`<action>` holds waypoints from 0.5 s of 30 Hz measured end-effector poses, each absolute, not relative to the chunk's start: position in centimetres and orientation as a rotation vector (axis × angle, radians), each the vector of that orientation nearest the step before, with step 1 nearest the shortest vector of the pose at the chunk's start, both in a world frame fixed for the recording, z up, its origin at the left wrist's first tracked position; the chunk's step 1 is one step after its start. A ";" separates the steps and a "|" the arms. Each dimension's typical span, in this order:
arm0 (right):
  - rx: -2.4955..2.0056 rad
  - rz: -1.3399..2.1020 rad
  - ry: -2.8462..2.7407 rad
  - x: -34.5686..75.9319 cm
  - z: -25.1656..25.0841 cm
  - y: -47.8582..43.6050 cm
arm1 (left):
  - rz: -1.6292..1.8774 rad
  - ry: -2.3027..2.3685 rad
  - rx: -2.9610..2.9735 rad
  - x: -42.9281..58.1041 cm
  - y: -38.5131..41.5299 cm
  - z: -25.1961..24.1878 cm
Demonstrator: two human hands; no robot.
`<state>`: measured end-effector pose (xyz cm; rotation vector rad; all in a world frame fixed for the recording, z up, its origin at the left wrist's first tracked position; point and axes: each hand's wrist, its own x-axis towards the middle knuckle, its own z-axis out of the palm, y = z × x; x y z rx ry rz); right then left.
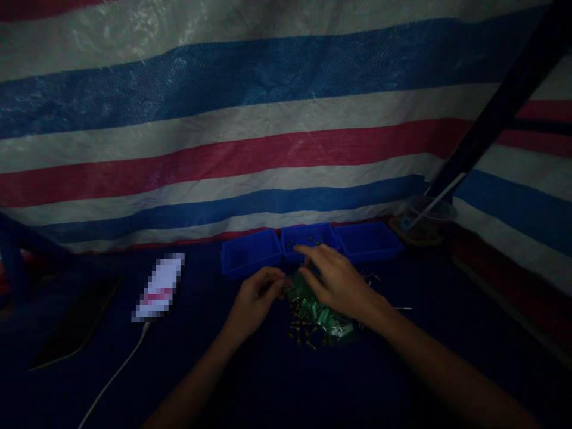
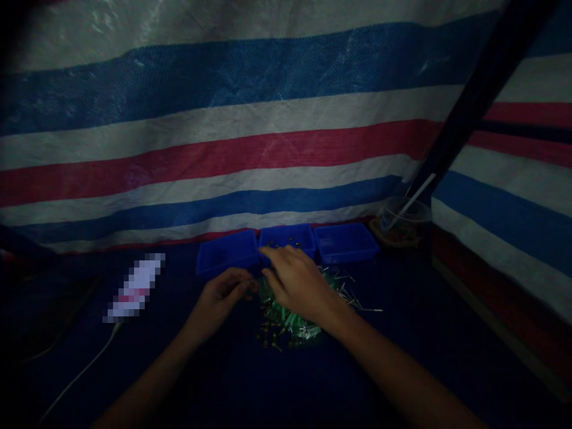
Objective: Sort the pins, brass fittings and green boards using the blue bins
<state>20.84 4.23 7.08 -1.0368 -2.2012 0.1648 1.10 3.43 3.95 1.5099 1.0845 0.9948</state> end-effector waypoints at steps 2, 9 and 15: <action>-0.920 0.239 -2.253 20.3 6.6 3.8 | 0.929 0.963 1.466 1.4 4.0 4.8; -0.842 0.507 -2.262 19.5 5.3 3.6 | 0.945 0.846 1.242 0.6 4.0 2.9; -0.833 0.421 -2.402 19.1 4.2 4.6 | 0.911 0.907 1.230 0.5 3.3 2.2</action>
